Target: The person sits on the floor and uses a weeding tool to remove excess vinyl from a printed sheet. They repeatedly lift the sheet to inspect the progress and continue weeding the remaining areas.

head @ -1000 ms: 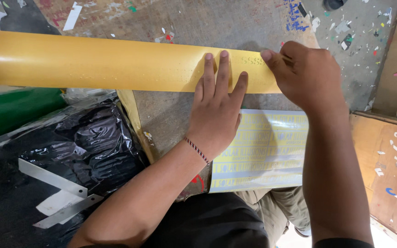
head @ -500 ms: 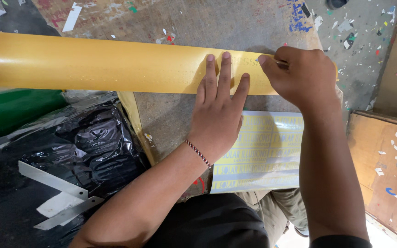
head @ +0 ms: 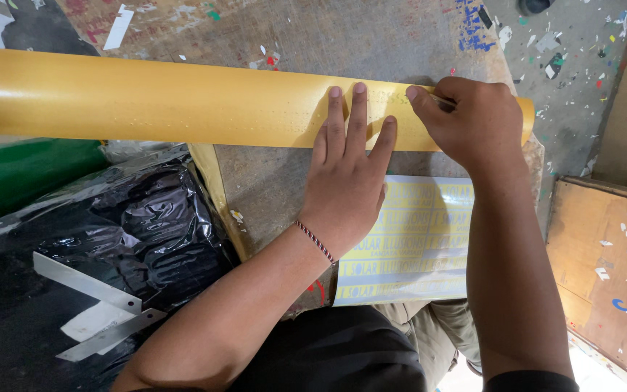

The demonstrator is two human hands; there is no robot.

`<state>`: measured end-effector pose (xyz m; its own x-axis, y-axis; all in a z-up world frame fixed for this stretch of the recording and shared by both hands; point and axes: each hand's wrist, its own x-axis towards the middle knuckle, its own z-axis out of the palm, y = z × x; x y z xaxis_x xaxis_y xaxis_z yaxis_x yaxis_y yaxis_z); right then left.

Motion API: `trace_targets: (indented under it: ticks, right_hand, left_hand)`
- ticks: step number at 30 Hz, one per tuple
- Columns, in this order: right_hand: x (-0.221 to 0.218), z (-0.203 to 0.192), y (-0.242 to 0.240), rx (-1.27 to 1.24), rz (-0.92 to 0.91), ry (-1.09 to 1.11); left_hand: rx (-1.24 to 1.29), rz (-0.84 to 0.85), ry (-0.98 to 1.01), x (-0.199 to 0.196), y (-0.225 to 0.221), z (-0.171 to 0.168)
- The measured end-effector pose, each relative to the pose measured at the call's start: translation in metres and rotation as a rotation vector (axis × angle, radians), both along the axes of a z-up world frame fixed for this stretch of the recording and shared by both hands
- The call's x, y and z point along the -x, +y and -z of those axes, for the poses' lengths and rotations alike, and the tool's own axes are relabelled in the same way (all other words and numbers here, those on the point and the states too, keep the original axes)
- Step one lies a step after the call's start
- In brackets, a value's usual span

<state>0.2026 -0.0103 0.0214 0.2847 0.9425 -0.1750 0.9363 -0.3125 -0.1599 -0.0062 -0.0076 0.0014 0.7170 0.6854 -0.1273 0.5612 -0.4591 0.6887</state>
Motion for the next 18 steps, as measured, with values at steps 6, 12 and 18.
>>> trace_targets:
  ticks: [6,12,18]
  right_hand:
    - [-0.0010,0.0015,-0.0010,-0.014,-0.007,0.003]
    - [-0.0018,0.0040,-0.0036,-0.033,-0.002,-0.002]
    - [-0.0025,0.0077,-0.0066,-0.076,-0.023,0.013]
  left_hand:
    - [-0.017,-0.007,-0.014,-0.0007,-0.0003,0.0014]
    - [-0.016,-0.012,-0.020,-0.0003,-0.0013,0.0012]
    - [-0.020,-0.005,-0.009,-0.0008,-0.0012,0.0020]
